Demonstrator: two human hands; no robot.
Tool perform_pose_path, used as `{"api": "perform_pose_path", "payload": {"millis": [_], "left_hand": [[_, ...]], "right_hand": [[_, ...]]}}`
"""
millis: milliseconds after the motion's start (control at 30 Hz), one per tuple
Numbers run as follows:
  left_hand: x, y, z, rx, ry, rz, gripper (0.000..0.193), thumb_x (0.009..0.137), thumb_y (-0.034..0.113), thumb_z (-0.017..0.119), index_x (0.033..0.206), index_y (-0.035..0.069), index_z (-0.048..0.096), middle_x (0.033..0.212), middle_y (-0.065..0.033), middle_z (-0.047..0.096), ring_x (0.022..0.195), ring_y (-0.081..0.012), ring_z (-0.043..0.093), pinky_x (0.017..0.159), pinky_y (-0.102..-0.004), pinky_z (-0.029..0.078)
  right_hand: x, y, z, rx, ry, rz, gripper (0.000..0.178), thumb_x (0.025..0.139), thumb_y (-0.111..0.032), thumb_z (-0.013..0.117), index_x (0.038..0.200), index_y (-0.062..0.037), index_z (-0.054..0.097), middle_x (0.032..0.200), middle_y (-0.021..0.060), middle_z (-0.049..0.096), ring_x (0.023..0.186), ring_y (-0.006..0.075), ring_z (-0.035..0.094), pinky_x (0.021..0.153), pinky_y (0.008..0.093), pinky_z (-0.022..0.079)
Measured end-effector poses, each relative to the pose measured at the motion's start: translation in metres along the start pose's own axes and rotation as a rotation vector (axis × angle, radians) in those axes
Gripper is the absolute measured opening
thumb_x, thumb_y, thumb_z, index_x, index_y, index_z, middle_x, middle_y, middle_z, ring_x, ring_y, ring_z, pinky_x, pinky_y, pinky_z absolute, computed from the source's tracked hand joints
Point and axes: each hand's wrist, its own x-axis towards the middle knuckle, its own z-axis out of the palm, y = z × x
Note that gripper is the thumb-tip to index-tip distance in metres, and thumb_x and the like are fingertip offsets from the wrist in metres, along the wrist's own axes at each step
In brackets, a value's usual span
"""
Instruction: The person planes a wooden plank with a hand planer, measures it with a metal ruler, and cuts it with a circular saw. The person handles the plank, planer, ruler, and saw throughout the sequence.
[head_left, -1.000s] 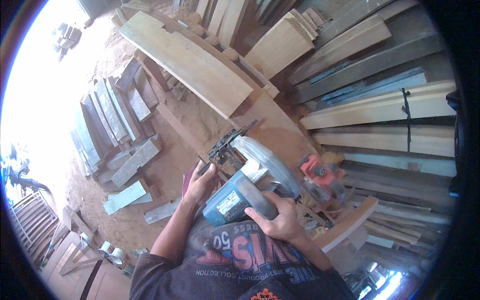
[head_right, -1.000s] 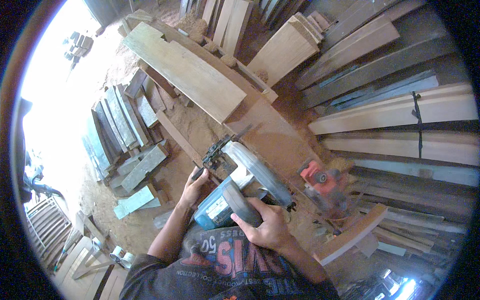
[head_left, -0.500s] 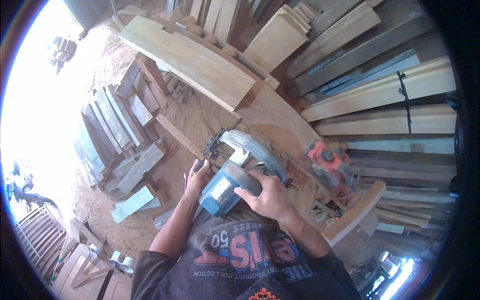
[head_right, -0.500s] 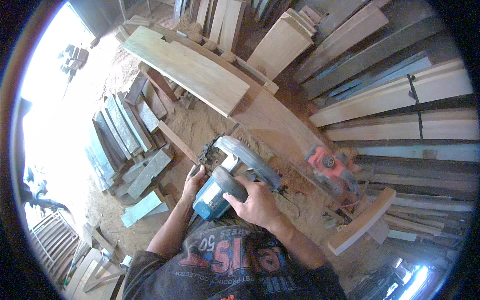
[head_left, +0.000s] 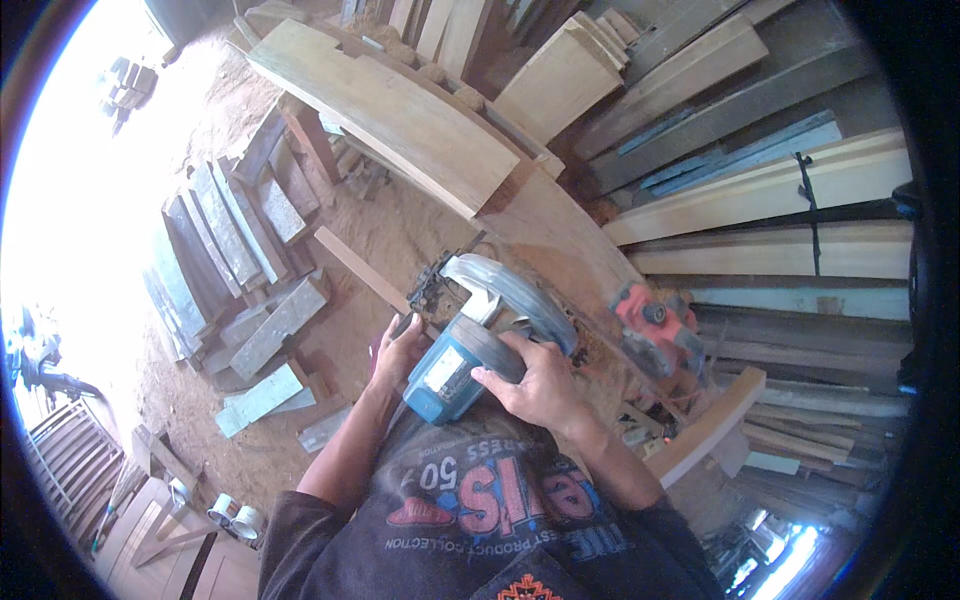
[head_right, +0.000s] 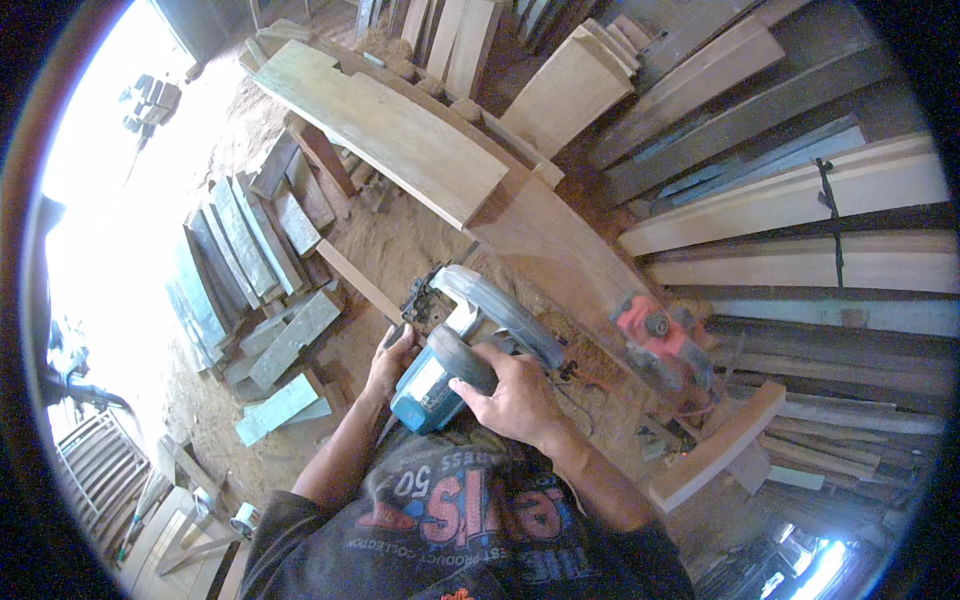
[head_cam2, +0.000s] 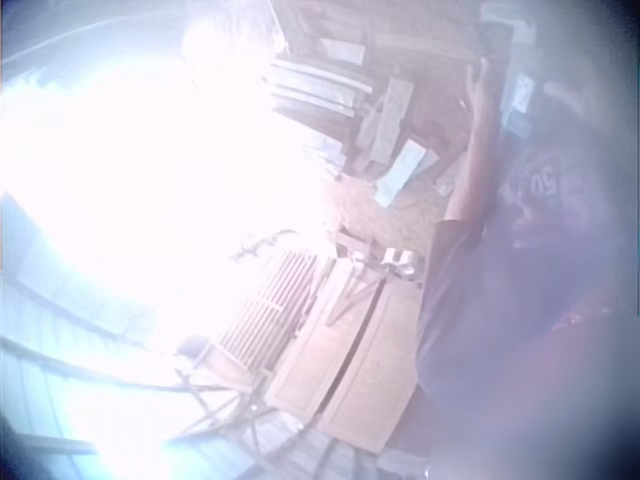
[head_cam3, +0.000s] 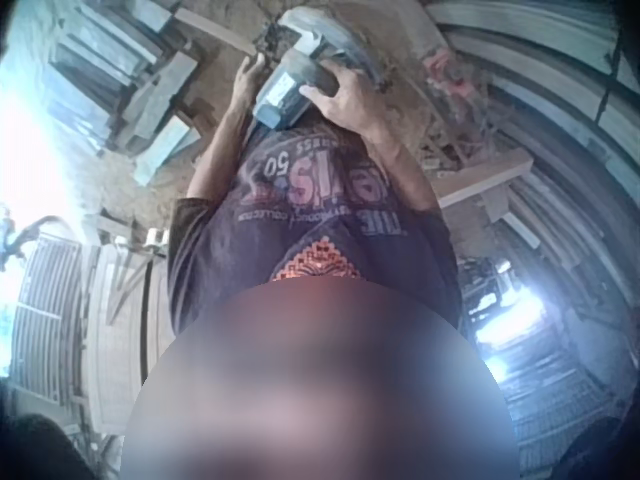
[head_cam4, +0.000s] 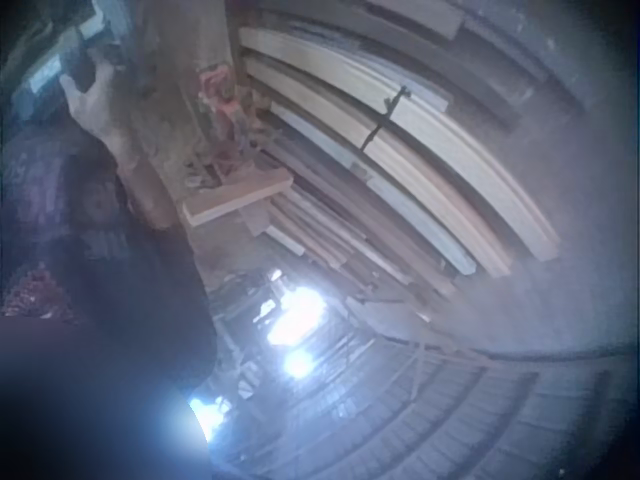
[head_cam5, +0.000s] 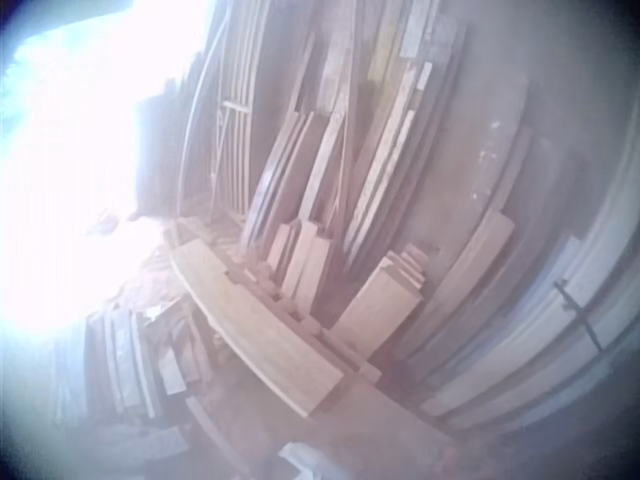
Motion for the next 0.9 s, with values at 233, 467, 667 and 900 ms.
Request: {"api": "perform_pose_path", "payload": {"millis": [233, 467, 667, 900], "left_hand": [[-0.001, 0.006, 0.008, -0.037, 0.046, -0.021, 0.017, 0.112, 0.016, 0.064, 0.126, 0.007, 0.061, 0.109, -0.0058, 0.069, 0.101, -0.0221, 0.071, 0.090, -0.0431, 0.062], [-0.032, 0.018, 0.023, -0.037, 0.126, -0.009, 0.022, 0.110, 0.014, 0.065, 0.131, 0.007, 0.059, 0.111, -0.0063, 0.069, 0.106, -0.0237, 0.071, 0.092, -0.0453, 0.062], [-0.042, 0.036, 0.033, 0.130, 0.011, 0.012, 0.031, 0.111, 0.015, 0.063, 0.139, 0.005, 0.054, 0.112, -0.0097, 0.068, 0.096, -0.0289, 0.076, 0.082, -0.0432, 0.065], [-0.031, 0.042, 0.088, 0.383, 0.015, 0.100, 0.036, 0.104, 0.021, 0.077, 0.132, 0.002, 0.065, 0.106, -0.0079, 0.072, 0.081, -0.0181, 0.073, 0.066, -0.0332, 0.061]], "right_hand": [[0.001, 0.000, 0.001, -0.020, 0.019, -0.018, 0.038, 0.091, -0.030, 0.086, 0.111, 0.0008, 0.075, 0.098, 0.0271, 0.078, 0.094, 0.0418, 0.079, 0.081, 0.0473, 0.061], [-0.013, -0.002, -0.005, 0.009, -0.051, -0.056, 0.030, 0.094, -0.022, 0.082, 0.113, -0.0028, 0.071, 0.094, 0.0256, 0.077, 0.091, 0.0450, 0.078, 0.078, 0.0503, 0.062], [-0.041, -0.001, -0.010, 0.019, -0.023, -0.096, 0.028, 0.091, -0.014, 0.086, 0.114, -0.0027, 0.074, 0.092, 0.0163, 0.080, 0.083, 0.0254, 0.082, 0.074, 0.0370, 0.062], [-0.051, -0.010, -0.048, -0.017, 0.152, -0.084, 0.028, 0.087, -0.015, 0.088, 0.111, -0.0053, 0.075, 0.085, 0.0155, 0.079, 0.074, 0.0287, 0.080, 0.068, 0.0402, 0.062]]}}
